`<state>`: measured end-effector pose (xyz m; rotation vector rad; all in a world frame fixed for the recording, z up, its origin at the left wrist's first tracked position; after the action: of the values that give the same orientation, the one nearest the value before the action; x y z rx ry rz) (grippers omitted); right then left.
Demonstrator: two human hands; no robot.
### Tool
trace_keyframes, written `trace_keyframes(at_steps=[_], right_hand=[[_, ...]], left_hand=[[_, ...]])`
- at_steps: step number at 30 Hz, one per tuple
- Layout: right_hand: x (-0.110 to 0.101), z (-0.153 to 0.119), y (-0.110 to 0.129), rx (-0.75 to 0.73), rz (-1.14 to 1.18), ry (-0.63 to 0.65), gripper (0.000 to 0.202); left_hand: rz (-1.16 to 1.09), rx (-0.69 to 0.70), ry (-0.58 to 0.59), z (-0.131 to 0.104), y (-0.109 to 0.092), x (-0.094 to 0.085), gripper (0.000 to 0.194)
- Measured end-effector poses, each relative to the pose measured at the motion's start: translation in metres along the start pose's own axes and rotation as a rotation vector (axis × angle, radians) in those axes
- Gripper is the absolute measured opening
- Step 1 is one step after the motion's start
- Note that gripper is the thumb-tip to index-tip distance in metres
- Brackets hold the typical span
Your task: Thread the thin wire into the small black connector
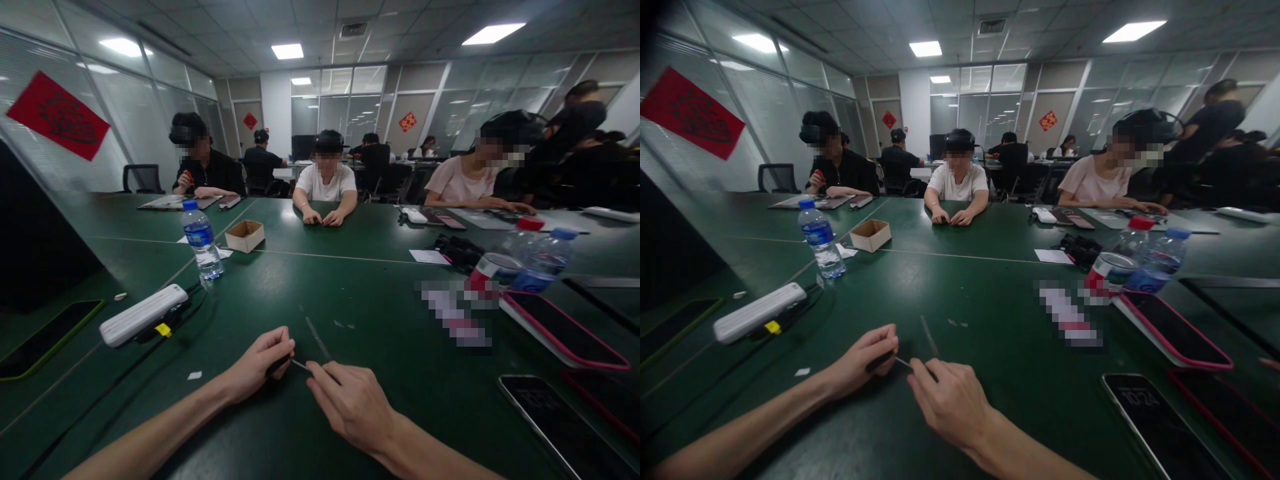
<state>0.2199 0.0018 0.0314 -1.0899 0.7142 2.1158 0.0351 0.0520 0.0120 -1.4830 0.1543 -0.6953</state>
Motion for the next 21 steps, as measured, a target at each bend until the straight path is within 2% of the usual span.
trace_keyframes(at_steps=[7,9,12,13,15,17,21], right_hand=[[-0.005,0.0,0.0,-0.035,0.01,-0.023,0.023],[-0.007,-0.001,0.014,-0.138,0.013,-0.026,0.019],[-0.007,-0.005,0.041,-0.462,0.093,0.033,0.016],[-0.007,-0.005,0.045,-0.491,0.122,0.035,0.016],[-0.006,-0.003,0.041,-0.429,0.07,0.032,0.016],[-0.006,0.001,0.026,-0.298,0.012,-0.009,0.017],[-0.005,0.007,-0.008,-0.044,-0.016,0.022,0.022]], left_hand=[[-0.04,-0.053,0.056,0.0,-0.002,0.002,0.028],[0.05,-0.057,0.075,0.002,-0.004,0.004,0.029],[0.213,-0.059,0.125,0.005,-0.006,0.008,0.031],[0.22,-0.057,0.128,0.005,-0.006,0.008,0.032],[0.152,-0.054,0.113,0.006,-0.006,0.006,0.031],[0.054,-0.052,0.087,0.005,-0.004,0.002,0.03],[-0.064,-0.054,0.03,0.006,0.002,-0.005,0.028]])
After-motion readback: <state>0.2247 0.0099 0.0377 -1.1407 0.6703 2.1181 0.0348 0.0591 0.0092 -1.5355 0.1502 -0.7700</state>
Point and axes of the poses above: each hand's wrist, its own z-axis towards the middle knuckle, its own x-axis out of the palm, y = z × x, the point moved 2 cm from there along z, towards the middle knuckle, and after that the axes turned 9 degrees about x, right-handed, at the moved point
